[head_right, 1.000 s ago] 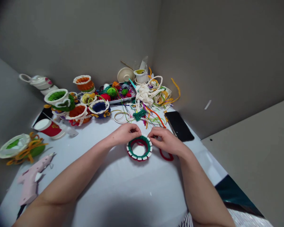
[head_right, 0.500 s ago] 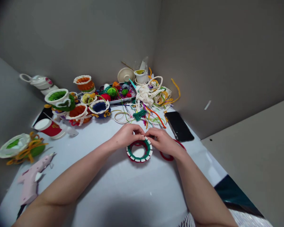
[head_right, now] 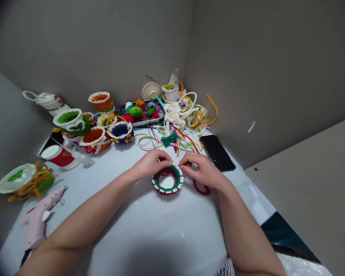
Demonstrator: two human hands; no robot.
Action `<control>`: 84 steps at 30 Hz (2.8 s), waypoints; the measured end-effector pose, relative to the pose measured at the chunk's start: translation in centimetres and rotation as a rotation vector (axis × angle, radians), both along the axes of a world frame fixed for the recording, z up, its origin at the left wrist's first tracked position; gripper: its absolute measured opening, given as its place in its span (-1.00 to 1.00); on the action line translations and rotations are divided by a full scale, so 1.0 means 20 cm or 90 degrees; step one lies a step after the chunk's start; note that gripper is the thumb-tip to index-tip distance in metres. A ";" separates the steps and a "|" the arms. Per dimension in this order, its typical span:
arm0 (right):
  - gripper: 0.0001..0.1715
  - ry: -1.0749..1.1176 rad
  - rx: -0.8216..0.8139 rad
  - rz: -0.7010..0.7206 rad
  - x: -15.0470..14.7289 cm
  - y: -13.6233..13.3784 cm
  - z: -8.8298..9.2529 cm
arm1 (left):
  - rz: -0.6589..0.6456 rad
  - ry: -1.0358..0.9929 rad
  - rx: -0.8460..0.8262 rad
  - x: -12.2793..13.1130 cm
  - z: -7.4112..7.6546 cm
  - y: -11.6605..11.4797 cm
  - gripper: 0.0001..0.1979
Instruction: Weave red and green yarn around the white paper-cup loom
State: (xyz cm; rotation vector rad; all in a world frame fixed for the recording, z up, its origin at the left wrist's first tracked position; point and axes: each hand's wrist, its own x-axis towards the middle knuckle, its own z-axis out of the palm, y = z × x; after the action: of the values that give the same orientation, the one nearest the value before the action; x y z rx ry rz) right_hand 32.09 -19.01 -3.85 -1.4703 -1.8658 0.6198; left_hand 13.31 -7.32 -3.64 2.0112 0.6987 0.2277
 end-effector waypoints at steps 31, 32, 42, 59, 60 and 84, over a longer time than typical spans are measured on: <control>-0.75 0.034 -0.105 0.029 -0.01 0.02 -0.03 | -0.037 0.065 0.029 -0.03 0.05 0.03 -0.78; -0.75 0.038 -0.097 0.026 -0.02 0.03 -0.04 | -0.046 0.077 0.034 -0.04 0.07 0.04 -0.77; -0.78 0.049 -0.060 0.033 -0.07 0.05 -0.06 | -0.056 0.031 -0.014 -0.02 0.06 0.02 -0.74; -0.78 0.009 -0.057 0.045 -0.03 0.03 -0.04 | -0.032 -0.024 -0.040 -0.01 0.02 0.00 -0.78; -0.78 0.009 -0.058 0.040 -0.02 0.03 -0.03 | -0.024 -0.022 -0.029 -0.01 0.02 0.00 -0.79; -0.78 0.004 -0.094 0.013 0.00 0.02 -0.03 | -0.007 0.073 0.065 -0.04 0.06 0.04 -0.78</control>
State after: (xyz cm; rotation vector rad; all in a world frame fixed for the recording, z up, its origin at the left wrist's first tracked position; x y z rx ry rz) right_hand 32.14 -18.66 -4.40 -1.5416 -1.8659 0.7849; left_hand 12.46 -6.46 -2.51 2.1378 0.7607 0.1443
